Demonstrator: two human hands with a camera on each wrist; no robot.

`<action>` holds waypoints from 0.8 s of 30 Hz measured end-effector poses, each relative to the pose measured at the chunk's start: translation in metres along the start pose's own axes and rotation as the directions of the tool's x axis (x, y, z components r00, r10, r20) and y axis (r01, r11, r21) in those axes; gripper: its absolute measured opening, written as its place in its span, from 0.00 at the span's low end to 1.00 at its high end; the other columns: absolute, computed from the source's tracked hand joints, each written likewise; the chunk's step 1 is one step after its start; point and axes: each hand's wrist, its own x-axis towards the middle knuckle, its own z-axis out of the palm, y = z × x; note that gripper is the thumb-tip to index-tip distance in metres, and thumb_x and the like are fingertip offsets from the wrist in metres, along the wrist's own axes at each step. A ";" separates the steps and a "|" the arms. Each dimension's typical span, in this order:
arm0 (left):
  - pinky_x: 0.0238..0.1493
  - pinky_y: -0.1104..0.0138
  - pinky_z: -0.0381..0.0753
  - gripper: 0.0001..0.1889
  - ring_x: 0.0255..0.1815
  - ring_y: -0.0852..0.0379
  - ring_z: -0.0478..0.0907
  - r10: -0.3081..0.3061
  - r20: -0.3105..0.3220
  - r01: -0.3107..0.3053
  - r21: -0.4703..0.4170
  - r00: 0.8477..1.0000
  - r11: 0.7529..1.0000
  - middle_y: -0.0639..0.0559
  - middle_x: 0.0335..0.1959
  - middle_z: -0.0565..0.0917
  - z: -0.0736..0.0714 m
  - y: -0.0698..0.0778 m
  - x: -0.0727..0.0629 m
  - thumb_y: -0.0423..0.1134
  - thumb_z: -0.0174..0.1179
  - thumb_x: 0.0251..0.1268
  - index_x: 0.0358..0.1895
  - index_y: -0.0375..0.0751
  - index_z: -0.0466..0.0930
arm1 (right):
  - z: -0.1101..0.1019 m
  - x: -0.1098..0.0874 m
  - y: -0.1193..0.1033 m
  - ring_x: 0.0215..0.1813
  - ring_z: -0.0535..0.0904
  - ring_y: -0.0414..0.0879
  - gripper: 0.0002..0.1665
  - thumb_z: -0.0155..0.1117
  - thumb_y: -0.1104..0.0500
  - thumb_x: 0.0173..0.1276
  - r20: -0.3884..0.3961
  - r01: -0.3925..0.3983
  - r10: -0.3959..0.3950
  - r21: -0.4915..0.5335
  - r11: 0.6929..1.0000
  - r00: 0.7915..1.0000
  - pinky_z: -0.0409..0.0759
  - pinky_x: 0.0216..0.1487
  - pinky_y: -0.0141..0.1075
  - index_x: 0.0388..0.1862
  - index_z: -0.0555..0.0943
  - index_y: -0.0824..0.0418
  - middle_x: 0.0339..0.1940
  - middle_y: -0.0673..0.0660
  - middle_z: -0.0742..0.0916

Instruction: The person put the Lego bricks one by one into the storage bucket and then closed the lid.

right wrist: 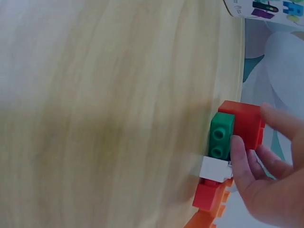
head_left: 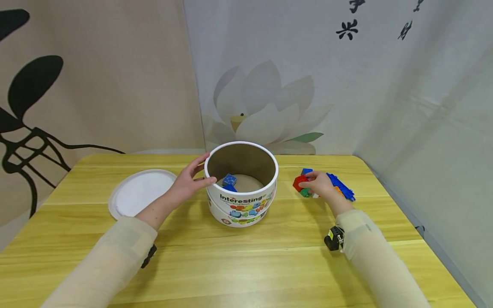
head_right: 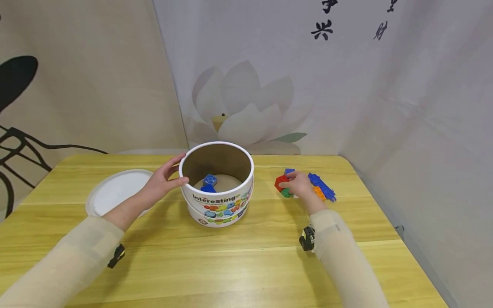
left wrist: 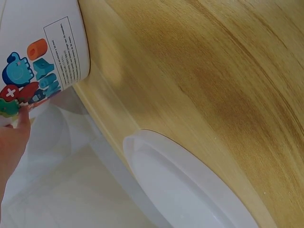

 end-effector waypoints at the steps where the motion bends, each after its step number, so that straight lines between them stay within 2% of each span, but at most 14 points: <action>1: 0.66 0.49 0.65 0.38 0.73 0.41 0.54 -0.001 0.000 0.001 0.001 1.000 1.000 0.42 0.74 0.53 0.000 0.000 0.000 0.35 0.59 0.62 0.74 0.43 0.50 | 0.000 0.001 0.000 0.54 0.77 0.60 0.31 0.60 0.60 0.66 -0.002 -0.006 0.006 -0.015 1.000 1.000 0.83 0.47 0.39 0.65 0.65 0.71 0.61 0.71 0.73; 5: 0.66 0.49 0.65 0.39 0.73 0.41 0.53 0.000 0.001 0.000 -0.003 1.000 1.000 0.42 0.74 0.53 0.000 0.001 0.000 0.35 0.59 0.62 0.74 0.43 0.49 | 0.000 0.003 -0.001 0.43 0.82 0.53 0.30 0.61 0.59 0.65 -0.014 -0.027 0.026 -0.048 0.998 1.000 0.84 0.43 0.37 0.63 0.67 0.71 0.60 0.71 0.74; 8: 0.67 0.49 0.65 0.39 0.73 0.40 0.53 0.002 0.003 -0.002 -0.005 1.000 1.000 0.42 0.74 0.53 0.000 0.001 0.000 0.35 0.59 0.62 0.74 0.42 0.49 | 0.000 0.003 -0.002 0.38 0.83 0.51 0.30 0.60 0.59 0.65 -0.019 -0.023 0.023 -0.042 0.999 1.000 0.84 0.43 0.38 0.63 0.67 0.70 0.60 0.71 0.74; 11: 0.66 0.50 0.65 0.39 0.73 0.40 0.53 0.001 0.004 -0.001 -0.004 1.000 1.000 0.42 0.75 0.53 0.000 0.001 0.000 0.34 0.59 0.62 0.74 0.42 0.49 | -0.001 0.003 -0.004 0.43 0.83 0.54 0.30 0.59 0.58 0.66 -0.028 -0.016 0.016 -0.014 1.000 0.999 0.83 0.49 0.40 0.64 0.67 0.69 0.61 0.71 0.74; 15: 0.66 0.50 0.65 0.39 0.73 0.41 0.54 -0.002 0.003 0.002 -0.004 1.000 1.000 0.42 0.75 0.53 0.000 0.001 -0.001 0.34 0.59 0.62 0.74 0.42 0.48 | -0.004 0.001 -0.008 0.55 0.77 0.59 0.31 0.57 0.57 0.67 -0.035 0.010 -0.010 0.005 1.000 0.999 0.78 0.58 0.45 0.66 0.66 0.69 0.62 0.70 0.74; 24: 0.66 0.50 0.65 0.39 0.73 0.41 0.54 -0.002 -0.001 0.002 -0.006 1.000 1.000 0.42 0.75 0.53 0.000 0.003 -0.001 0.34 0.59 0.62 0.74 0.42 0.49 | -0.013 -0.006 -0.021 0.59 0.73 0.59 0.31 0.56 0.57 0.66 -0.043 0.017 -0.015 0.041 0.999 0.999 0.74 0.62 0.47 0.66 0.67 0.67 0.63 0.70 0.73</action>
